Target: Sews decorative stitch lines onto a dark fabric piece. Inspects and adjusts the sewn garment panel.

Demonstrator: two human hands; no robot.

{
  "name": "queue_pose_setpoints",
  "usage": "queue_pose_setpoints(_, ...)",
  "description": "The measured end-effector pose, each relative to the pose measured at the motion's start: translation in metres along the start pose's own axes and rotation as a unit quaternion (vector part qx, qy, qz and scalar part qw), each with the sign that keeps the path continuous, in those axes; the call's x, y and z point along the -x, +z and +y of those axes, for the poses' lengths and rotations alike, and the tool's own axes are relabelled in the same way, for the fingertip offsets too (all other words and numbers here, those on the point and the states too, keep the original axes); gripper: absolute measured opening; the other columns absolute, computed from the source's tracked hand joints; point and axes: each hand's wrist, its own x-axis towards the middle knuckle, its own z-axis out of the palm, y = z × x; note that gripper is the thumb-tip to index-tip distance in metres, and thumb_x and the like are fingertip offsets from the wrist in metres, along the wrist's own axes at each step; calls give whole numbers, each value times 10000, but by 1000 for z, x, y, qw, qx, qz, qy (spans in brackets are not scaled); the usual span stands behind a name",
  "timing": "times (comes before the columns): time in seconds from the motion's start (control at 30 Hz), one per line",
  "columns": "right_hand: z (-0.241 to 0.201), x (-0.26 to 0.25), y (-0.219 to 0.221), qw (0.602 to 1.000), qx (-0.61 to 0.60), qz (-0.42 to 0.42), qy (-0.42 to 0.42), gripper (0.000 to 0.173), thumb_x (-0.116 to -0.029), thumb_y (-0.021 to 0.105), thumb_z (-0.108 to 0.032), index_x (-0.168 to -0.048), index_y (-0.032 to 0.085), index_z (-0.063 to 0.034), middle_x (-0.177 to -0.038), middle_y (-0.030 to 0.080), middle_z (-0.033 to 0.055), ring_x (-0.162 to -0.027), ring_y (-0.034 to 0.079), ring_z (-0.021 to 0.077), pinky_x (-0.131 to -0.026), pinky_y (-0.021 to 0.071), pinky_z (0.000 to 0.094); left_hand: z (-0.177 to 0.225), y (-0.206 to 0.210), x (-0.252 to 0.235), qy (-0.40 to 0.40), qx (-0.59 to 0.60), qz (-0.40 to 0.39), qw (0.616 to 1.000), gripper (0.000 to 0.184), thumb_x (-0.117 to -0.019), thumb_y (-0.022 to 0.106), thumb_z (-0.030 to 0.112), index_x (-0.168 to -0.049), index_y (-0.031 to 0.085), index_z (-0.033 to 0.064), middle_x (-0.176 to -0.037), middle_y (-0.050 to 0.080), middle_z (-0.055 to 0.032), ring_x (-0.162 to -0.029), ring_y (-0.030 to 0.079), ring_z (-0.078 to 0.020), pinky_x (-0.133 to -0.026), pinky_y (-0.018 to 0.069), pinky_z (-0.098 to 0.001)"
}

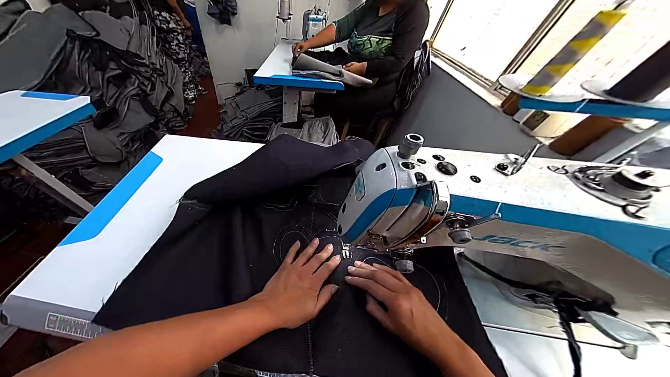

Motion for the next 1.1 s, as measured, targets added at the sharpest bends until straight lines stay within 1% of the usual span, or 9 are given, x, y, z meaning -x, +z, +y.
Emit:
queue_pose_setpoints(0.07, -14, -1, -9, 1000, 16, -8, 17, 356, -940, 468, -132, -1134, 767, -145, -1244, 738, 20, -1251, 655, 231, -1048, 525, 444, 5, -4, 1, -21, 18, -34, 999, 591, -1105, 244, 477, -1615, 323, 187, -1712, 212, -28, -1600, 52, -262, -1255, 28, -598)
queue_pose_setpoints(0.1, -30, -3, -11, 999, 13, 0, 36, 339, -939, 476, -119, -1109, 769, -118, -1215, 746, 45, -1217, 674, 257, -1026, 538, 454, 3, -7, 0, -14, 27, -34, 999, 573, -1108, 266, 464, -1604, 351, 190, -1700, 250, -26, -1597, 86, -264, -1254, 48, -598)
queue_pose_setpoints(0.17, -71, -8, -7, 996, -4, 21, 91, 319, -941, 498, -111, -1105, 770, -83, -1196, 750, 78, -1187, 689, 283, -1003, 557, 443, -13, -15, -2, 45, 2, -19, 999, 508, -1112, 320, 401, -1548, 460, 182, -1636, 394, -27, -1562, 244, -272, -1230, 185, -593)
queue_pose_setpoints(0.23, -107, -10, 10, 990, -4, 19, 137, 314, -995, 537, -205, -1159, 755, -50, -1228, 735, 117, -1215, 674, 310, -1037, 540, 453, -39, -19, -8, 163, -50, 6, 985, 473, -1102, 365, 379, -1500, 529, 183, -1582, 478, 0, -1523, 340, -243, -1202, 268, -574)
queue_pose_setpoints(0.3, -126, -8, 28, 988, 33, 32, 148, 382, -1014, 547, -305, -1182, 741, -21, -1236, 724, 157, -1213, 671, 338, -1051, 524, 459, -64, -16, -13, 266, -60, 15, 962, 496, -1098, 341, 390, -1528, 497, 199, -1609, 440, 32, -1550, 285, -206, -1245, 185, -589)
queue_pose_setpoints(0.37, -131, -6, 35, 987, 61, 41, 146, 402, -1027, 527, -316, -1193, 736, -16, -1244, 722, 156, -1214, 673, 325, -1054, 522, 432, -74, -14, -13, 288, -39, 3, 957, 517, -1101, 312, 394, -1559, 451, 199, -1637, 396, 36, -1566, 240, -188, -1266, 127, -576)
queue_pose_setpoints(0.5, -119, 1, 28, 988, 63, 43, 132, 358, -1022, 529, -273, -1178, 747, -36, -1237, 732, 127, -1212, 678, 291, -1051, 527, 405, -58, -12, -4, 224, -43, -7, 974, 545, -1106, 280, 418, -1582, 408, 186, -1666, 341, 23, -1574, 212, -184, -1264, 105, -582)
queue_pose_setpoints(0.73, -73, 13, 2, 992, 33, 25, 118, 387, -1029, 495, -300, -1162, 766, -57, -1232, 741, 102, -1189, 696, 270, -1043, 539, 422, 2, -3, 3, -9, -17, -17, 1000, 676, -1095, 221, 526, -1637, 244, 121, -1718, 192, -34, -1600, 75, -233, -1234, 12, -654)
queue_pose_setpoints(1.1, -60, 15, 3, 992, 20, 28, 123, 369, -1016, 510, -249, -1212, 752, -51, -1274, 725, 101, -1225, 677, 268, -1046, 535, 370, 6, -5, -4, -35, -20, -15, 999, 679, -1097, 236, 520, -1640, 224, 113, -1723, 169, -43, -1600, 65, -233, -1229, 4, -657)
